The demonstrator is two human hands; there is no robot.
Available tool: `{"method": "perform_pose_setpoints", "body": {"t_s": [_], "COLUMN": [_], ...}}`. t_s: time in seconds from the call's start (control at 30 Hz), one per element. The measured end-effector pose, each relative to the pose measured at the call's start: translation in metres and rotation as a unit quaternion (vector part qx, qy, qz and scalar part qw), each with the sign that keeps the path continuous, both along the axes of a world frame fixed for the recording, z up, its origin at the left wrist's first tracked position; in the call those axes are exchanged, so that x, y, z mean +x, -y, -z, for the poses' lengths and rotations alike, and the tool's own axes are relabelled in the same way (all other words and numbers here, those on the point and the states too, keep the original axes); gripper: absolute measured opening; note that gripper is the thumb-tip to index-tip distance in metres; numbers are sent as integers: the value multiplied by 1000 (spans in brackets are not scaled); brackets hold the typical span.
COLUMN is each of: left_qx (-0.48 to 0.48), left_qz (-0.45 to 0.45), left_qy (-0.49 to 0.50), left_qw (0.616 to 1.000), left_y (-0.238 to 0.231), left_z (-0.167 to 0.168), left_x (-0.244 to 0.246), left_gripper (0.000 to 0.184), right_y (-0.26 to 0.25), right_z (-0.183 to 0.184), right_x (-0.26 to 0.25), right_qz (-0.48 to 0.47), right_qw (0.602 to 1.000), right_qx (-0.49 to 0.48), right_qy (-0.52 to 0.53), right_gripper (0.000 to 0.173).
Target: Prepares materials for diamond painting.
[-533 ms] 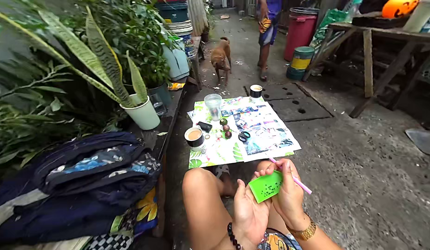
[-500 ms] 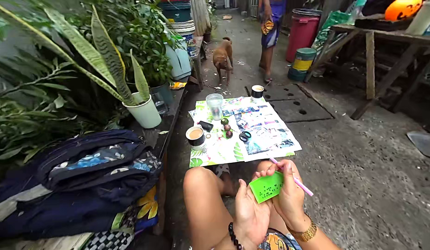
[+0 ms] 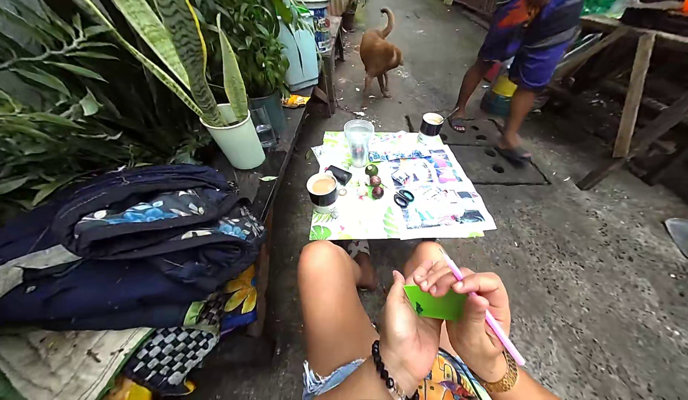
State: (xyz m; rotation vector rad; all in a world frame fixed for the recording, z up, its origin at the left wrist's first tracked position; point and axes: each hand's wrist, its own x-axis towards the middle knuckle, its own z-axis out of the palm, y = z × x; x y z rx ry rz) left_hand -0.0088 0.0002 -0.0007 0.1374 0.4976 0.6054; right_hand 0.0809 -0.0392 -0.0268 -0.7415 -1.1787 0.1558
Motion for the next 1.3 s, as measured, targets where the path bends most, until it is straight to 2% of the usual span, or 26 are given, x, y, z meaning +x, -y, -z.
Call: {"method": "perform_pose_setpoints", "body": {"t_s": [0.1, 0.23, 0.4, 0.43, 0.53, 0.67, 0.77, 0.97, 1.13, 1.3], "left_qx": [6, 4, -17, -33, -60, -47, -24, 6, 30, -6], "left_qz": [21, 47, 63, 61, 40, 50, 58, 35, 20, 14], "left_qy": [-9, 29, 248, 258, 163, 178, 202, 173, 118, 17], "left_qw": [1000, 998, 967, 964, 984, 982, 977, 984, 992, 1000], "left_y": [-3, -7, -7, -8, -12, -13, -16, -20, -21, -19], "left_z": [9, 18, 65, 59, 15, 10, 11, 10, 16, 21], "left_x": [-1, -4, 3, 2, -5, -5, -4, 0, 3, 5], "left_gripper": [68, 71, 68, 68, 67, 67, 67, 67, 66, 66], "right_y": [2, 4, 2, 0, -2, -3, 3, -2, -8, -19], "right_z": [5, 8, 0, -4, -13, -21, -21, -32, -26, -10], "right_x": [-5, -10, -4, -3, 0, 5, 12, 7, 1, -2], "right_qz": [12, 12, 1, -4, 10, -6, -34, 38, 56, 38], "right_qw": [997, 987, 960, 952, 935, 928, 933, 959, 973, 990], "right_qx": [-9, -6, 26, 37, 49, 50, 19, -2, -57, -98], "right_qy": [80, 160, 279, 303, 352, 370, 358, 281, 216, 98], "right_gripper": [27, 24, 22, 23, 28, 24, 15, 22, 26, 26]}}
